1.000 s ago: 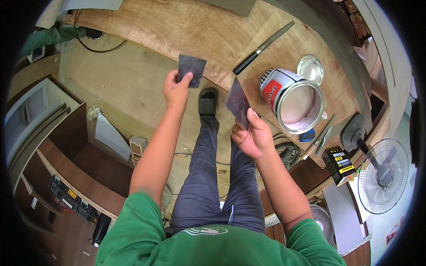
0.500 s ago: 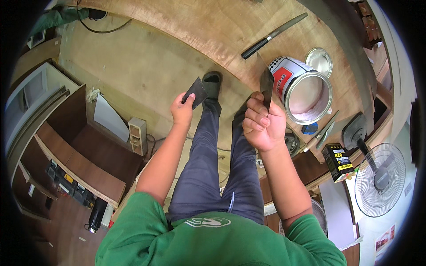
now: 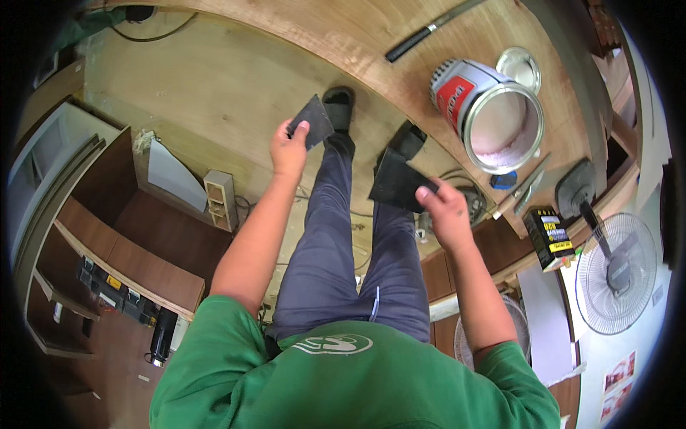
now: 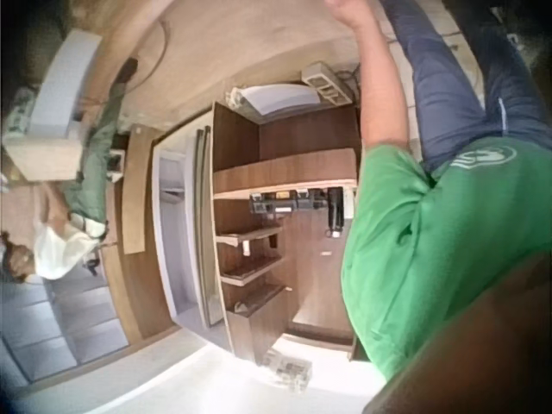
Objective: The person uses a file to smooth the edges of a piece of wood, then applies wood filler to two metal plates using a tube and a putty knife.
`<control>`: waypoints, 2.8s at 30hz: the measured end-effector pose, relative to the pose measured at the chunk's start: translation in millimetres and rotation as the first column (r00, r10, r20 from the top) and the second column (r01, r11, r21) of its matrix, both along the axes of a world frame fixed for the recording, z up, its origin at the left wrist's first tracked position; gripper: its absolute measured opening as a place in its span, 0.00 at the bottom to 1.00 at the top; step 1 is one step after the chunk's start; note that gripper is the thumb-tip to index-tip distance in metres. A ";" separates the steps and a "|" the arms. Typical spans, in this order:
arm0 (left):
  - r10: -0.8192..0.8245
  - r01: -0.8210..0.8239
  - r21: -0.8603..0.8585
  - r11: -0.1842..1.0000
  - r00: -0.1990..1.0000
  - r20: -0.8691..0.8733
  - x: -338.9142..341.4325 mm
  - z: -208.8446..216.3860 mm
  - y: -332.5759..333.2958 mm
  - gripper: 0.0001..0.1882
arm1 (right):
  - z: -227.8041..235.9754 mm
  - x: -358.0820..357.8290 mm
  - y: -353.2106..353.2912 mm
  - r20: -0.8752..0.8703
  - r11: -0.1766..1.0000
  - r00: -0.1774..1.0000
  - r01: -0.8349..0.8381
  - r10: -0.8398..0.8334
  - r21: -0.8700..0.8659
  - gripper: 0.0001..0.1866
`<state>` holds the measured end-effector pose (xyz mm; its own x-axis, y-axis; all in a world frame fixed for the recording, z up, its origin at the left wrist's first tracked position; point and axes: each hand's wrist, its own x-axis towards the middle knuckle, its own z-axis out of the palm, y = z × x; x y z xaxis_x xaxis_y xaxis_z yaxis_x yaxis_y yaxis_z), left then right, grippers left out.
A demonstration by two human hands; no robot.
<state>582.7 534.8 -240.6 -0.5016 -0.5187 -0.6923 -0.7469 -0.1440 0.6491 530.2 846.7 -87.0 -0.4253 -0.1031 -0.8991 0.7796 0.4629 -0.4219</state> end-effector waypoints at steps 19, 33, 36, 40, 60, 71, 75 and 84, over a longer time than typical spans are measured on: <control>-0.176 0.174 0.065 0.983 0.984 0.024 12.1 3.1 20.7 0.15 | 38.6 103.0 121.6 0.752 0.824 0.558 0.565 -0.350 -0.035 0.08; -0.239 0.228 0.111 0.967 0.966 0.098 34.6 17.3 39.5 0.14 | 45.9 53.4 194.2 0.284 0.885 0.838 0.450 -0.466 0.125 0.08; -0.296 0.293 0.049 0.955 0.949 0.109 41.7 12.6 40.0 0.14 | 63.5 33.7 179.8 0.272 0.821 0.792 0.570 -0.547 -0.011 0.13; -0.295 0.286 0.074 0.955 0.939 0.176 50.4 17.5 51.2 0.14 | 81.1 -8.7 161.8 0.123 0.746 0.762 0.647 -0.636 -0.155 0.19; -0.595 0.604 0.026 0.796 0.775 0.212 139.3 39.9 94.3 0.13 | 58.5 -133.0 74.7 -0.363 0.921 0.931 0.173 -0.037 0.348 0.21; -0.684 0.696 0.013 0.718 0.702 0.199 133.4 41.9 90.7 0.13 | 45.1 -130.4 73.5 -0.635 0.837 0.663 0.024 0.396 0.547 0.11; -0.693 0.704 0.027 0.709 0.691 0.205 129.8 43.3 91.7 0.12 | 35.2 -130.9 65.1 -0.672 0.816 0.595 0.046 0.442 0.577 0.12; -0.708 0.718 0.044 0.694 0.671 0.219 126.1 43.7 91.4 0.13 | 27.5 -138.8 59.4 -0.569 0.807 0.777 0.141 0.269 0.573 0.14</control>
<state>708.7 626.2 -196.9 -0.5825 -0.0933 -0.8075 -0.7236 0.5120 0.4628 391.4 906.0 -59.5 -0.8964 0.2754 -0.3473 0.4126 0.8048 -0.4266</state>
